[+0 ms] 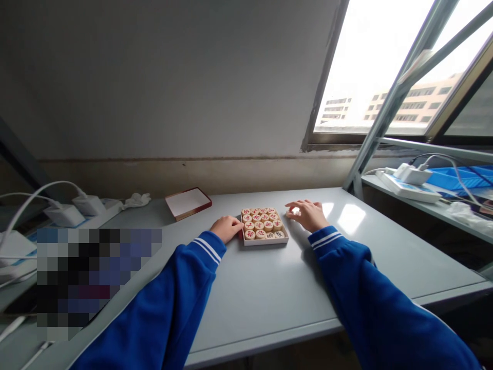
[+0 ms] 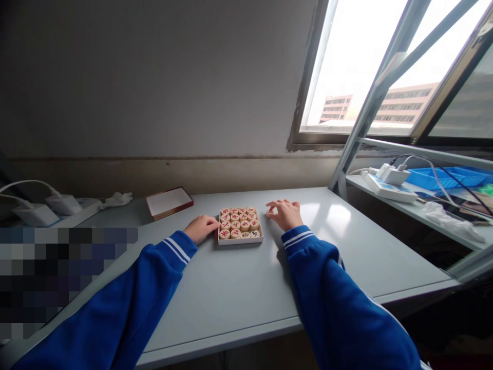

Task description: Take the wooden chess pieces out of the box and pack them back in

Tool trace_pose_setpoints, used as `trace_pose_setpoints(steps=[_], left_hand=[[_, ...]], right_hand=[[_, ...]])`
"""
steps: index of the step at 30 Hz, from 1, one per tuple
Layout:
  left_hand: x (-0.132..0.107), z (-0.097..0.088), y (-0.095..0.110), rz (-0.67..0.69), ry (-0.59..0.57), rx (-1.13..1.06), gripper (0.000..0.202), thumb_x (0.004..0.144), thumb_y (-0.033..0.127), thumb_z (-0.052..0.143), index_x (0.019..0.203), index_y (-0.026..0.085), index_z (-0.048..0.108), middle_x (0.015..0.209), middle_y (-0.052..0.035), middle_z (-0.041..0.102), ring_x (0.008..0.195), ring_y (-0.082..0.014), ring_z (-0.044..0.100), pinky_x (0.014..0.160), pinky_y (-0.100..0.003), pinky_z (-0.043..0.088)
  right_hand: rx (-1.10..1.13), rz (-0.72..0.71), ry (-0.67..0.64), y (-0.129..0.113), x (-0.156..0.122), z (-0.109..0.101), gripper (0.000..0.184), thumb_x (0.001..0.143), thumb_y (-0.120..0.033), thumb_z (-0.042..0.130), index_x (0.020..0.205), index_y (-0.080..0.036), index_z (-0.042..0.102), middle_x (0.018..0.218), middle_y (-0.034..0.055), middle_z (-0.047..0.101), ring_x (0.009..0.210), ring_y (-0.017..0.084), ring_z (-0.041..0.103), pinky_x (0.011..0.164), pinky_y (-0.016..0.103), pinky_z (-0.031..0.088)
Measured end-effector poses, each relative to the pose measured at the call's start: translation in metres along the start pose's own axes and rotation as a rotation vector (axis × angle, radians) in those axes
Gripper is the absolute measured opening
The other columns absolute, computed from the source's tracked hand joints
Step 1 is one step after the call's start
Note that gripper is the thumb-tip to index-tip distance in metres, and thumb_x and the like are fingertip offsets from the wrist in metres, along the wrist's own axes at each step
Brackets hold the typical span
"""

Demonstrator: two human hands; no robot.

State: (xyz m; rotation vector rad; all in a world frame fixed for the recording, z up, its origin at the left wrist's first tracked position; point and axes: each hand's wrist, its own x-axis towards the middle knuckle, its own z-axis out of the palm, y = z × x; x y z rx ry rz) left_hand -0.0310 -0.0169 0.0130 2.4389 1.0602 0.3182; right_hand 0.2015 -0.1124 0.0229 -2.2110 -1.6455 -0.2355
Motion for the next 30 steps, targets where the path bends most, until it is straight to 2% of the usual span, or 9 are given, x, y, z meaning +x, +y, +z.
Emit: trace_pose_setpoints(steps=[3,6,9,12,16,19,23,25,30], left_hand=[[0.000,0.000,0.000,0.002,0.006,0.001,0.035,0.072,0.036,0.038,0.057,0.018,0.065,0.068,-0.0035,0.065,0.068,-0.0165,0.055,0.065,-0.025,0.036],[0.000,0.000,0.000,0.005,0.004,0.005,0.035,0.072,0.035,0.037,0.060,0.018,0.065,0.067,-0.0033,0.065,0.067,-0.0163,0.054,0.064,-0.025,0.036],[0.000,0.000,0.000,-0.004,0.003,0.002,0.034,0.072,0.035,0.038,0.060,0.018,0.065,0.065,-0.0030,0.064,0.066,-0.0159,0.054,0.063,-0.024,0.036],[0.000,0.000,0.000,-0.004,0.007,0.004,0.033,0.072,0.034,0.038,0.059,0.018,0.065,0.065,-0.0029,0.064,0.065,-0.0156,0.054,0.062,-0.024,0.035],[0.000,0.000,0.000,0.019,0.001,0.006,0.034,0.073,0.034,0.038,0.059,0.018,0.065,0.064,-0.0027,0.064,0.064,-0.0154,0.054,0.061,-0.024,0.035],[-0.001,-0.001,0.001,0.009,-0.001,0.001,0.034,0.073,0.034,0.038,0.057,0.018,0.064,0.062,-0.0024,0.064,0.063,-0.0152,0.054,0.061,-0.024,0.035],[-0.001,0.000,0.001,0.017,-0.008,-0.013,0.035,0.074,0.033,0.038,0.057,0.018,0.064,0.065,-0.0021,0.065,0.064,-0.0148,0.055,0.063,-0.023,0.035],[-0.001,0.000,0.001,0.014,-0.008,0.001,0.035,0.074,0.034,0.038,0.058,0.019,0.065,0.066,-0.0023,0.065,0.065,-0.0151,0.054,0.062,-0.024,0.035],[0.000,0.001,0.000,0.013,-0.002,0.018,0.035,0.074,0.035,0.038,0.060,0.018,0.065,0.067,-0.0027,0.065,0.066,-0.0158,0.054,0.062,-0.024,0.034]], right_hand=[[0.295,-0.079,-0.032,-0.006,-0.002,-0.008,0.027,0.072,-0.040,0.055,0.092,-0.024,0.062,0.090,0.0022,0.065,0.078,0.019,0.054,0.072,0.036,0.034],[0.540,-0.292,-0.202,-0.016,-0.006,-0.018,0.035,0.068,-0.044,0.057,0.094,-0.021,0.061,0.092,0.0040,0.063,0.080,0.018,0.054,0.067,0.031,0.038],[0.581,-0.419,-0.350,-0.025,-0.011,-0.022,0.034,0.067,-0.042,0.059,0.092,-0.019,0.062,0.088,0.0035,0.063,0.076,0.016,0.054,0.070,0.030,0.039],[0.599,-0.483,-0.420,-0.030,-0.015,-0.021,0.033,0.068,-0.040,0.060,0.094,-0.019,0.061,0.081,0.0019,0.062,0.069,0.013,0.053,0.067,0.028,0.040],[0.632,-0.536,-0.418,-0.032,-0.016,-0.021,0.031,0.070,-0.038,0.059,0.095,-0.019,0.060,0.088,0.0027,0.061,0.071,0.013,0.053,0.065,0.026,0.041],[0.621,-0.545,-0.350,-0.030,-0.015,-0.021,0.031,0.071,-0.037,0.060,0.095,-0.019,0.060,0.092,0.0043,0.060,0.077,0.014,0.053,0.070,0.027,0.041],[0.410,-0.466,-0.187,-0.023,-0.011,-0.019,0.023,0.073,-0.040,0.056,0.072,-0.018,0.063,0.076,0.0042,0.058,0.072,0.015,0.051,0.067,0.028,0.038],[0.329,-0.473,-0.184,-0.022,-0.011,-0.017,0.025,0.073,-0.041,0.056,0.066,-0.018,0.062,0.073,0.0034,0.056,0.070,0.014,0.049,0.065,0.028,0.036],[0.305,-0.503,-0.250,-0.026,-0.014,-0.016,0.022,0.073,-0.040,0.056,0.067,-0.019,0.061,0.072,0.0010,0.058,0.069,0.013,0.049,0.064,0.026,0.032]])
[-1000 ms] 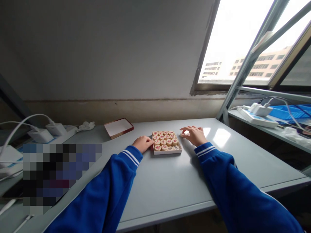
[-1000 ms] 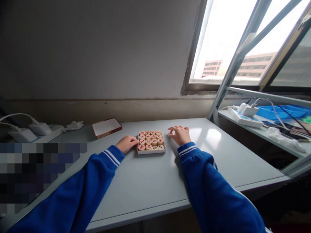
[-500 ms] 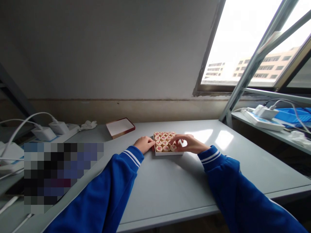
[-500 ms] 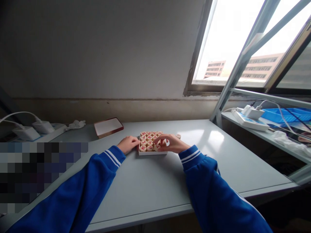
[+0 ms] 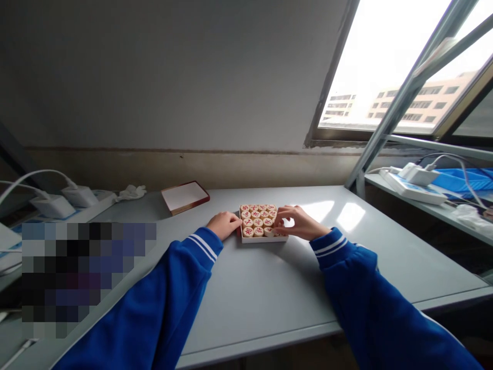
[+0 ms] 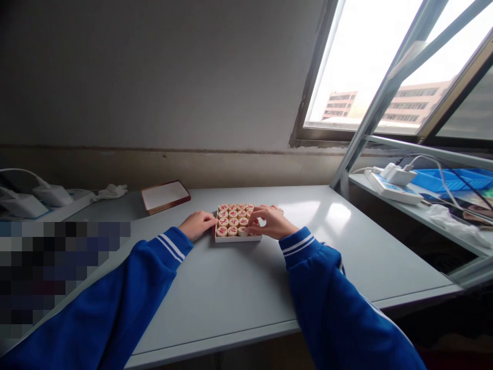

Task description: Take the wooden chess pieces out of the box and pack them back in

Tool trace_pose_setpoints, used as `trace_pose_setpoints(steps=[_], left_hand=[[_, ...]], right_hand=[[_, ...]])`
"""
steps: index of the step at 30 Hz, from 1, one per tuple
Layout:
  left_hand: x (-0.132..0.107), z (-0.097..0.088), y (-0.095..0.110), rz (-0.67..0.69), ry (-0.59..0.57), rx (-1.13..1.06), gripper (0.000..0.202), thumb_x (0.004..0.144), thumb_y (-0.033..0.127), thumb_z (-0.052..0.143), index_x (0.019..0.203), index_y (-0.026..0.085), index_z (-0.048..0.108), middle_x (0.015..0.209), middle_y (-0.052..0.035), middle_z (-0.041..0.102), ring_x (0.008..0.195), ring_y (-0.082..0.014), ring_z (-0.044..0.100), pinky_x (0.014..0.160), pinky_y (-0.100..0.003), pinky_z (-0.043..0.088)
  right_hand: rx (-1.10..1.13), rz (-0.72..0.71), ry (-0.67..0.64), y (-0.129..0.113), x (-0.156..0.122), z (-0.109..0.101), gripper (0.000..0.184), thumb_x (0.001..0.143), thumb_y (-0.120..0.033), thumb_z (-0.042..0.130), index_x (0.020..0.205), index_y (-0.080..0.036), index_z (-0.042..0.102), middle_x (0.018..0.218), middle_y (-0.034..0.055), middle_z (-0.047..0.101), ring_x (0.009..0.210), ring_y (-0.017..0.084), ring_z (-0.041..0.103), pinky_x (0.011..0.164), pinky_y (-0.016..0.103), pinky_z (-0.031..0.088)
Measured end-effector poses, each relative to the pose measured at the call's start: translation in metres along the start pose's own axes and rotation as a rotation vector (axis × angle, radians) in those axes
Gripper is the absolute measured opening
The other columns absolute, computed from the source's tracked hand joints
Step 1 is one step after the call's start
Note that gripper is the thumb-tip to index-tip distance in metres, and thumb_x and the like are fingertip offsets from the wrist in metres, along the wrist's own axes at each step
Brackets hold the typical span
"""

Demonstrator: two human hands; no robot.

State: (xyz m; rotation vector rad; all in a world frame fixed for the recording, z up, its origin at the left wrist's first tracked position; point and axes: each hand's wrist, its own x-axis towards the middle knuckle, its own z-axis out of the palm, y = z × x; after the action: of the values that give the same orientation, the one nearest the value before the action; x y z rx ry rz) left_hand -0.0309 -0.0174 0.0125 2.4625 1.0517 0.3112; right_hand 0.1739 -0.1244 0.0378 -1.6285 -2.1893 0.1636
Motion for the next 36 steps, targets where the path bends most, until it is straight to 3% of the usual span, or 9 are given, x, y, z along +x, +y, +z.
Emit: trace_pose_setpoints(steps=[6,11,14,17,21,24,27,30,36], left_hand=[[0.000,0.000,0.000,0.004,0.000,-0.010,0.035,0.073,0.035,0.038,0.059,0.018,0.064,0.065,-0.0026,0.064,0.063,-0.0153,0.053,0.061,-0.024,0.035],[0.000,-0.001,0.000,-0.001,-0.003,-0.017,0.034,0.073,0.035,0.038,0.057,0.018,0.064,0.064,-0.0023,0.064,0.062,-0.0153,0.053,0.061,-0.024,0.035],[0.000,-0.001,0.000,-0.007,-0.004,-0.025,0.035,0.073,0.035,0.038,0.056,0.018,0.064,0.066,-0.0027,0.064,0.065,-0.0157,0.054,0.064,-0.025,0.036],[0.000,-0.001,0.001,-0.013,-0.001,-0.025,0.035,0.073,0.036,0.038,0.057,0.018,0.064,0.068,-0.0031,0.065,0.068,-0.0164,0.055,0.066,-0.025,0.036],[0.000,-0.001,0.001,-0.019,-0.012,-0.023,0.034,0.072,0.035,0.038,0.056,0.018,0.063,0.068,-0.0028,0.065,0.069,-0.0173,0.056,0.066,-0.025,0.036],[0.000,-0.001,0.001,-0.012,-0.008,-0.021,0.035,0.072,0.035,0.038,0.056,0.018,0.063,0.069,-0.0034,0.065,0.070,-0.0172,0.056,0.066,-0.025,0.036],[0.000,-0.001,0.001,-0.018,0.002,-0.011,0.035,0.073,0.036,0.038,0.058,0.018,0.064,0.068,-0.0035,0.065,0.067,-0.0166,0.055,0.065,-0.025,0.036],[0.000,-0.001,0.001,-0.025,-0.003,-0.011,0.034,0.073,0.035,0.039,0.058,0.018,0.064,0.065,-0.0028,0.065,0.065,-0.0160,0.055,0.063,-0.025,0.036],[-0.001,-0.001,0.001,-0.013,0.002,-0.026,0.034,0.073,0.035,0.039,0.056,0.018,0.064,0.065,-0.0023,0.065,0.067,-0.0158,0.055,0.063,-0.024,0.036]], right_hand=[[0.028,0.010,-0.030,-0.002,-0.001,-0.001,0.022,0.074,-0.042,0.055,0.074,-0.020,0.063,0.071,0.0004,0.058,0.068,0.012,0.048,0.061,0.025,0.030],[-0.031,0.031,-0.024,0.001,0.000,-0.002,0.026,0.076,-0.043,0.052,0.069,-0.020,0.060,0.068,-0.0005,0.057,0.067,0.012,0.049,0.063,0.025,0.031],[-0.246,0.202,0.124,0.014,-0.004,-0.006,0.021,0.077,-0.040,0.051,0.077,-0.020,0.060,0.074,0.0017,0.058,0.073,0.015,0.050,0.065,0.028,0.030],[-0.508,0.424,0.237,0.032,-0.011,-0.008,0.026,0.074,-0.037,0.054,0.095,-0.022,0.058,0.094,0.0082,0.058,0.090,0.024,0.047,0.068,0.034,0.030],[-0.542,0.595,0.093,0.042,-0.016,-0.006,0.020,0.077,-0.033,0.048,0.087,-0.022,0.061,0.093,0.0079,0.060,0.088,0.025,0.049,0.070,0.039,0.031],[-0.430,0.536,0.061,0.036,-0.014,-0.009,0.017,0.076,-0.035,0.050,0.078,-0.023,0.062,0.086,0.0042,0.061,0.083,0.022,0.051,0.072,0.039,0.031],[-0.193,0.303,0.072,0.026,-0.011,-0.017,0.025,0.072,-0.043,0.054,0.085,-0.023,0.062,0.089,0.0045,0.060,0.086,0.022,0.049,0.073,0.036,0.035],[0.062,0.068,-0.062,0.018,-0.010,-0.021,0.033,0.070,-0.046,0.056,0.091,-0.022,0.060,0.092,0.0050,0.057,0.088,0.020,0.049,0.074,0.032,0.038],[0.123,0.070,-0.155,0.015,-0.009,-0.015,0.029,0.067,-0.044,0.059,0.086,-0.021,0.059,0.089,0.0035,0.057,0.086,0.019,0.049,0.077,0.033,0.038]])
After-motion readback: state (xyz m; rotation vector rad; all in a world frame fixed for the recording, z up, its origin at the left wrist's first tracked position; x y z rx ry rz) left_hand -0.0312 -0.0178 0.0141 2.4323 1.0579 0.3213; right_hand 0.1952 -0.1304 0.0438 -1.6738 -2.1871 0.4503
